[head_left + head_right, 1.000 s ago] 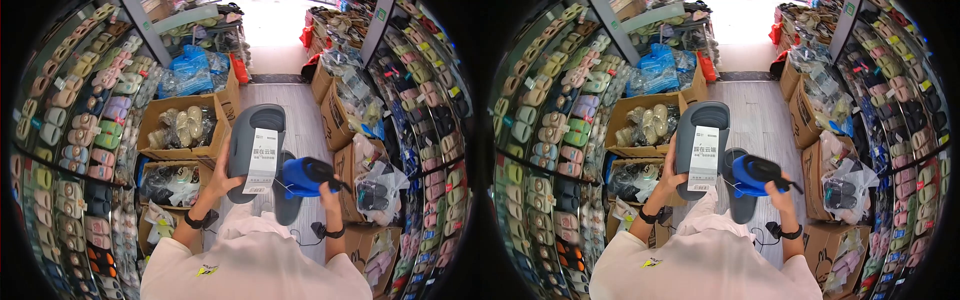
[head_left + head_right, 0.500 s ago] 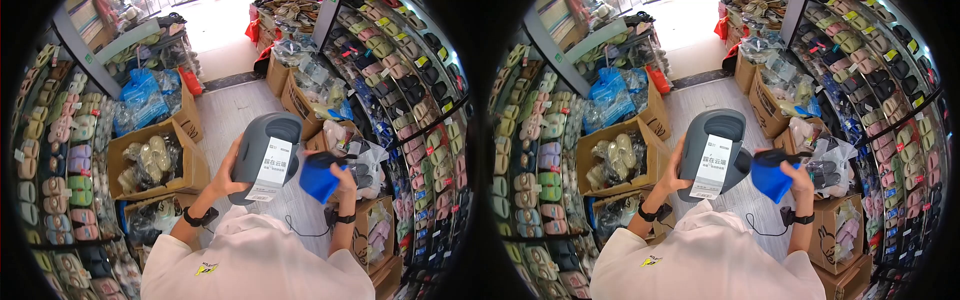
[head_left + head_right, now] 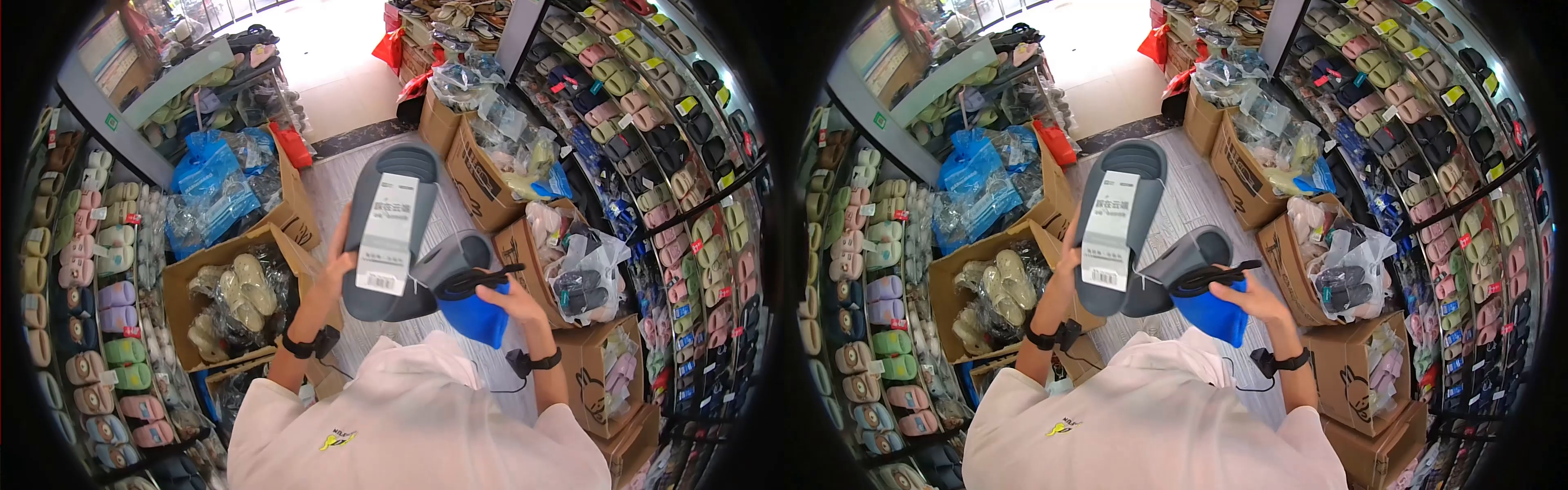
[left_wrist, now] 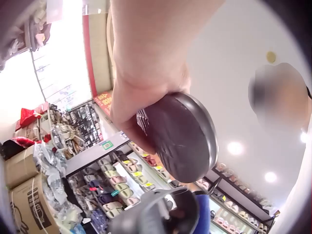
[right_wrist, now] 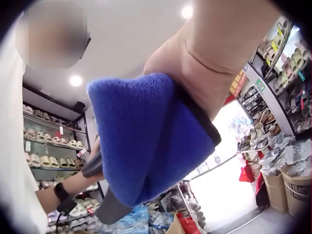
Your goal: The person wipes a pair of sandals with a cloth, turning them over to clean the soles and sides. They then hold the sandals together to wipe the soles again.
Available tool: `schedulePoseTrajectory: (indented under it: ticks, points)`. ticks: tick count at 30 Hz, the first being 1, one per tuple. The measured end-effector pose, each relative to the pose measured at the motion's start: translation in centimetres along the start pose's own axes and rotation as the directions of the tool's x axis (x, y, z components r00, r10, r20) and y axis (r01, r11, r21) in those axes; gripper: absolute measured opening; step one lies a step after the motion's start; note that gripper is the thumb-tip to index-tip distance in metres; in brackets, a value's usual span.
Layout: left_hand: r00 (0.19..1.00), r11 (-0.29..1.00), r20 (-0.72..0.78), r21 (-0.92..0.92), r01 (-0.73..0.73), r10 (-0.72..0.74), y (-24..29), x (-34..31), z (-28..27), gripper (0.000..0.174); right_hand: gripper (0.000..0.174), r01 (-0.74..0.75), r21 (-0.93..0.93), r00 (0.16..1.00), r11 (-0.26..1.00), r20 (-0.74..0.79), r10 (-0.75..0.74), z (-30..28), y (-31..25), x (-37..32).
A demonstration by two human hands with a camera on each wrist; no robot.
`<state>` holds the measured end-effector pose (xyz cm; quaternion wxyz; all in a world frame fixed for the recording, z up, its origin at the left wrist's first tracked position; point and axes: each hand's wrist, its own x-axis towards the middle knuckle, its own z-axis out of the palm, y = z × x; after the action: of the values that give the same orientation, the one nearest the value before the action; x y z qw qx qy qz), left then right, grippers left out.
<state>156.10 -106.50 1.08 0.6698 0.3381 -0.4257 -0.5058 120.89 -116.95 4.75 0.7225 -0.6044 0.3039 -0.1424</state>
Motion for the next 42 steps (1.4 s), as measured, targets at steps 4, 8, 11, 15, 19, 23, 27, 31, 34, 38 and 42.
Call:
schedulePoseTrajectory:
  ticks: [4, 8, 11, 15, 19, 23, 27, 31, 34, 38, 42]
  points:
    - [0.96, 0.951, 0.037, -0.13, 0.28, -0.278, -0.6, 2.6, -3.1, 0.09, 0.045, 0.027, 0.296, 0.982, 0.955, -0.188, 0.03, -4.6, 1.7, -1.5]
    - [0.703, 0.644, 0.025, -0.38, 0.664, -0.711, -7.7, 3.9, -5.0, 0.055, 0.051, 0.308, 0.464, 0.926, 0.831, -0.348, -0.148, -7.5, 2.8, -2.0]
    - [0.559, 0.445, 0.175, -0.436, 0.782, -0.811, -10.5, 5.7, -1.0, 0.049, 0.051, 0.386, 0.527, 0.898, 0.757, -0.402, -0.179, -9.1, 3.0, -1.4]
    - [0.435, 0.393, 0.021, -0.392, 0.832, -0.9, -11.0, 8.1, 5.8, 0.051, 0.052, 0.481, 0.549, 0.86, 0.684, -0.448, -0.246, -12.0, 3.7, -0.2]
    - [0.59, 0.574, 0.104, -0.148, 0.805, -0.8, -17.8, 10.2, 4.9, 0.053, 0.048, 0.557, 0.492, 0.769, 0.669, -0.61, -0.192, -15.1, 2.9, 0.7]
    - [0.817, 0.76, -0.063, 0.333, 0.559, -0.574, -15.9, 16.7, 6.7, 0.06, 0.05, 0.576, 0.46, 0.742, 0.676, -0.64, -0.197, -20.3, 2.6, 0.2]
    - [0.744, 0.812, 0.374, 0.042, 0.582, -0.553, -12.6, 23.1, 9.5, 0.075, 0.048, 0.555, 0.376, 0.683, 0.742, -0.716, -0.148, -24.3, 1.5, 0.1]
    - [0.595, 0.782, 0.644, 0.01, 0.623, -0.482, -10.6, 26.7, 15.9, 0.078, 0.051, 0.544, 0.215, 0.602, 0.811, -0.773, -0.198, -28.1, 1.3, 0.3]
    - [0.478, 0.667, 0.645, 0.065, 0.743, -0.595, -12.3, 29.3, 19.3, 0.076, 0.051, 0.528, 0.195, 0.585, 0.827, -0.789, -0.188, -29.7, 1.8, -1.2]
    - [0.331, 0.461, 0.688, 0.006, 0.887, -0.646, -15.1, 32.0, 23.1, 0.066, 0.062, 0.46, 0.095, 0.56, 0.883, -0.803, -0.206, -30.7, 2.5, -4.2]
    - [0.278, 0.504, 0.659, 0.178, 0.845, -0.699, -17.0, 33.2, 26.9, 0.061, 0.064, 0.448, 0.031, 0.514, 0.893, -0.826, -0.229, -30.3, 2.9, -8.8]
